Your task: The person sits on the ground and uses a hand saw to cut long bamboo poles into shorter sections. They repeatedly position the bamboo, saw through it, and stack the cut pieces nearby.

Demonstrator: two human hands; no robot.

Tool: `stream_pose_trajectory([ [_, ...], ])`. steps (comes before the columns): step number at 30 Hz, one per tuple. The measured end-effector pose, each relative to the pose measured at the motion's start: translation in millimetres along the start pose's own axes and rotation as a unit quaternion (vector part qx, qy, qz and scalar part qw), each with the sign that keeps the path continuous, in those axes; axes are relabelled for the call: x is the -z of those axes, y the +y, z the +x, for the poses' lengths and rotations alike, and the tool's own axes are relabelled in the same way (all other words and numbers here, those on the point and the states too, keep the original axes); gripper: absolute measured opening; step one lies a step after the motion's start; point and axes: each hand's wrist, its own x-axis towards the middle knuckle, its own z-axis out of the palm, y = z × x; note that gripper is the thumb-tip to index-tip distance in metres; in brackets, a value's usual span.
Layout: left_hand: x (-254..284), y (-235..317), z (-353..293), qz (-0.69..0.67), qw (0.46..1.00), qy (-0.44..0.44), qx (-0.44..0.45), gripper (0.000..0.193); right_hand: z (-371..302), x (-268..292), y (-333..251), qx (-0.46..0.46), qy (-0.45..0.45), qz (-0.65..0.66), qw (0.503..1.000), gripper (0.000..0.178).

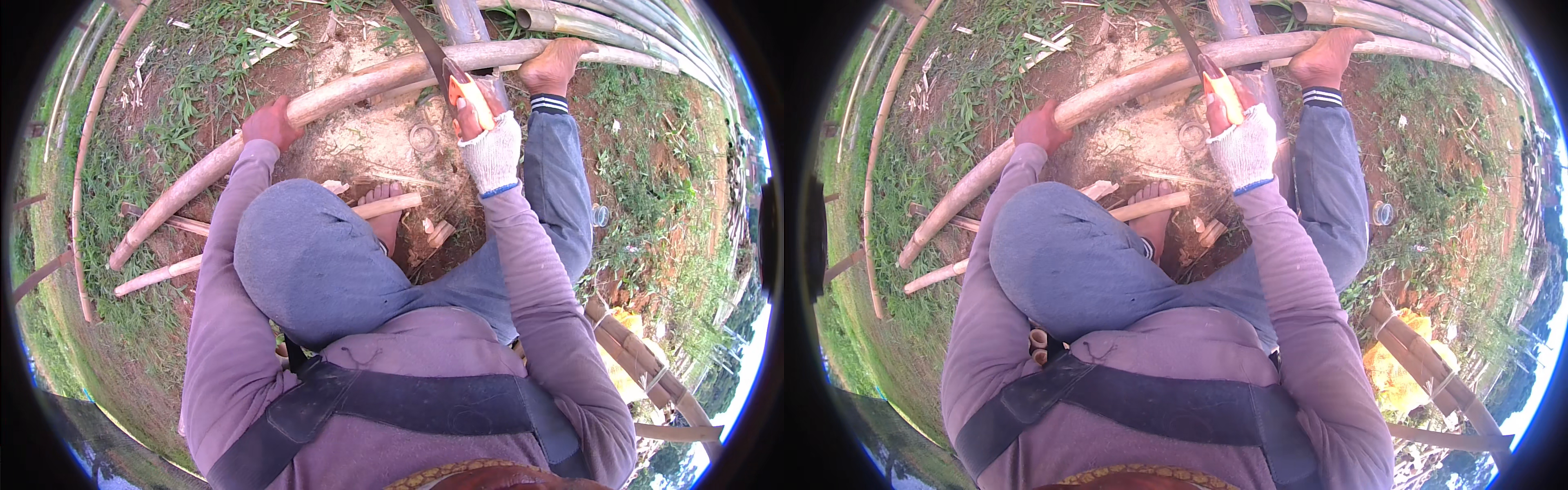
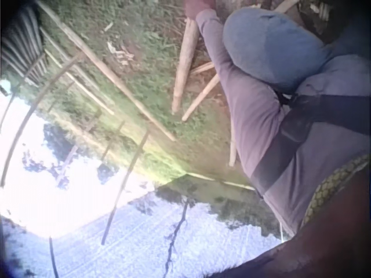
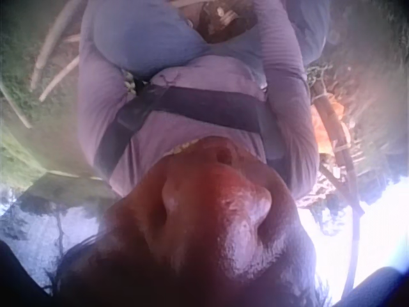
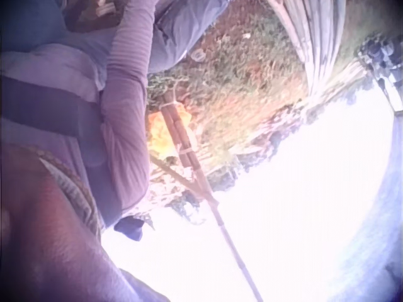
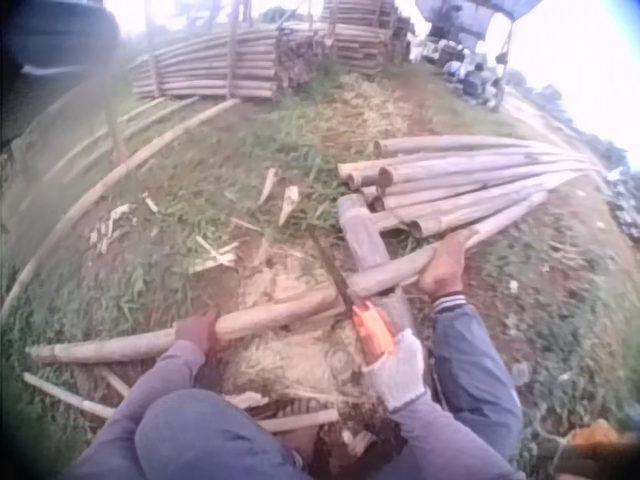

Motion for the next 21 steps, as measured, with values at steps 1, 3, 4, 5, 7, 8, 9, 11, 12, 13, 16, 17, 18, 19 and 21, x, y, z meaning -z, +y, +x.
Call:
stream_pose_trajectory([
  [1,0.8,-0.4,2.6,0.001,1.000,0.014,-0.009,0.069,-15.4,8.6,-1.0,0.006,0.003,-0.004,1.000,0.040],
  [3,-10.2,-18.9,-6.7,0.008,0.999,0.033,0.009,0.068,-74.3,39.0,-5.9,-0.103,-0.031,0.102,0.989,0.041],
  [4,-14.6,-18.9,-11.2,0.008,1.000,0.028,0.010,0.069,-99.8,63.3,-10.7,-0.046,-0.048,0.018,0.998,0.048],
  [5,-10.7,-16.6,-10.5,0.007,1.000,0.027,0.008,0.069,-127.7,81.6,-5.5,-0.052,-0.056,0.060,0.995,0.055],
  [7,-11.3,-13.2,-6.8,0.012,0.998,0.053,-0.012,0.070,-145.4,93.2,-19.7,-0.182,-0.047,0.189,0.964,0.056],
  [8,-11.9,-12.7,-6.6,0.012,0.999,0.044,-0.005,0.070,-137.7,85.2,-14.3,-0.150,-0.037,0.166,0.974,0.054],
  [9,-12.5,-12.3,-7.1,0.012,0.999,0.035,0.002,0.070,-129.3,76.9,-8.5,-0.120,-0.031,0.143,0.982,0.052],
  [11,-12.9,-3.3,-7.4,0.013,1.000,0.019,-0.002,0.070,-82.5,37.8,0.7,-0.078,-0.027,0.046,0.996,0.047],
  [12,-10.5,-2.5,-6.6,0.015,1.000,0.017,0.000,0.070,-61.2,27.3,-6.5,-0.094,-0.027,0.053,0.994,0.045],
  [13,-6.7,-1.8,-4.4,0.018,1.000,0.016,0.003,0.070,-40.9,18.0,-13.1,-0.112,-0.024,0.060,0.992,0.044],
  [16,-4.0,-9.5,-6.3,0.018,1.000,0.010,0.013,0.070,-28.0,10.4,-20.4,-0.046,-0.013,0.064,0.997,0.040],
  [17,-6.5,-12.0,-4.5,0.017,1.000,0.025,0.006,0.070,-35.0,16.6,-13.2,0.002,-0.018,0.034,0.999,0.039],
  [18,-9.4,-14.6,-3.1,0.015,0.999,0.039,-0.002,0.070,-41.9,20.1,-3.7,0.049,-0.022,0.003,0.999,0.037],
  [19,-11.3,-12.7,-7.0,0.015,0.999,0.047,-0.012,0.069,-51.0,19.0,-1.5,-0.022,-0.045,0.074,0.996,0.038],
  [21,-9.1,-6.0,-5.6,0.010,0.999,0.038,-0.009,0.069,-50.7,15.8,5.8,-0.073,-0.006,0.122,0.990,0.041],
])
